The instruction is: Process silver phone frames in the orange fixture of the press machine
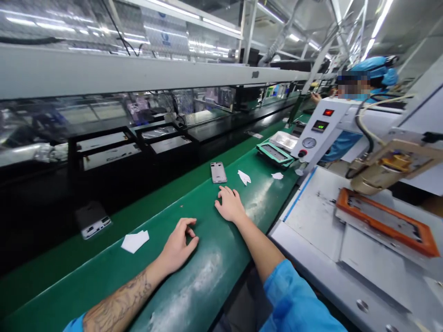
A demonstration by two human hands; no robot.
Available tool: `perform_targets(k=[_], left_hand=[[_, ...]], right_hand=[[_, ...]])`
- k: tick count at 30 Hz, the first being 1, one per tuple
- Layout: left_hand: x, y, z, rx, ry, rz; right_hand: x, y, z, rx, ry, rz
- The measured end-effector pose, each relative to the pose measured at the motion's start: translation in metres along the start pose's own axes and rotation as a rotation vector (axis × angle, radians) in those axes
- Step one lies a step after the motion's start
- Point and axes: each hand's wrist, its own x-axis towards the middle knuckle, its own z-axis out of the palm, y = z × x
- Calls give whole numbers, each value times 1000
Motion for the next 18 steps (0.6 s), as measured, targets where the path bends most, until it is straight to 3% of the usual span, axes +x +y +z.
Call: perform_targets(k=[5, 13, 16, 18], left_hand=[[1, 2, -3, 2, -9, 9], [2, 3, 0, 79, 30, 38], [9, 0, -22, 207, 128, -9], [14, -8, -54, 342, 264, -98]], right_hand=[[30, -3, 12, 14, -57, 11], [37, 6, 18, -35, -42, -3], [35, 6, 20, -44, -51, 6], [26, 5, 22, -44, -28, -8]])
